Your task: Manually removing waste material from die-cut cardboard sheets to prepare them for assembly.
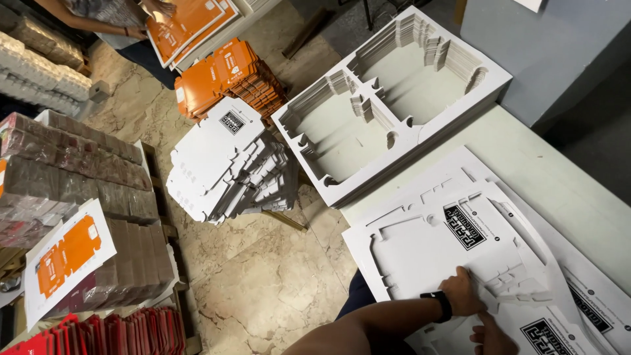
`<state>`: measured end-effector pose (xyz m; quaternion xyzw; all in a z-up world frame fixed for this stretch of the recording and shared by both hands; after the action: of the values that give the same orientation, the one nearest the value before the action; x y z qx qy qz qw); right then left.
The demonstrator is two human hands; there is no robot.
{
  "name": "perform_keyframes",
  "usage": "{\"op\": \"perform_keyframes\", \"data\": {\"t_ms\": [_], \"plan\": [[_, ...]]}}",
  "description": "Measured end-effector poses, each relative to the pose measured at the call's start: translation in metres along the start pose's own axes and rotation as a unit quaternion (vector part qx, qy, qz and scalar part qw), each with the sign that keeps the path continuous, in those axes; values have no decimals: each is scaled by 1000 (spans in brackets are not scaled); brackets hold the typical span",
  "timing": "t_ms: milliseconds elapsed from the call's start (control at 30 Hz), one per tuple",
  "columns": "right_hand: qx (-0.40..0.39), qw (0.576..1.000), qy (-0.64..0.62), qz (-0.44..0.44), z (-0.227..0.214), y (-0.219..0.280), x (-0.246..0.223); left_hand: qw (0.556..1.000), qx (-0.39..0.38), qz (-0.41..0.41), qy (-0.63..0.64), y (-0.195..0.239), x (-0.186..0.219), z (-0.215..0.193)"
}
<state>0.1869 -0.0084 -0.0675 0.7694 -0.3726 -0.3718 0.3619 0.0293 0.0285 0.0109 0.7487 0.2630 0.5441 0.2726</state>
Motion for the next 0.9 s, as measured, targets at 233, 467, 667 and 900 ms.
{"op": "perform_keyframes", "data": {"t_ms": [233, 467, 667, 900], "plan": [[22, 1000, 14, 9, 4, -7, 7, 982, -51, 59, -174, -8, 2, 19], [93, 764, 581, -266, 53, -146, 76, 947, 4, 235, -218, -96, -104, 108], [27, 1000, 1, -12, 9, -32, 33, 809, 362, 371, -277, -10, -48, 58], [-12, 997, -43, -57, -7, 30, -12, 923, 68, 110, -363, -13, -43, 45]]}}
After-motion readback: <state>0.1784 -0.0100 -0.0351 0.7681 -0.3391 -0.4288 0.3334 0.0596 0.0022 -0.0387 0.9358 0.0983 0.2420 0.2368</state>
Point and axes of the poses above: each hand's wrist, its own y-axis away from the middle knuckle, its own z-axis out of the palm, x = y × z, the point moved 5 cm from there along -y, towards the middle knuckle, and after that the axes turned 12 degrees about y, right-handed, at the moved point
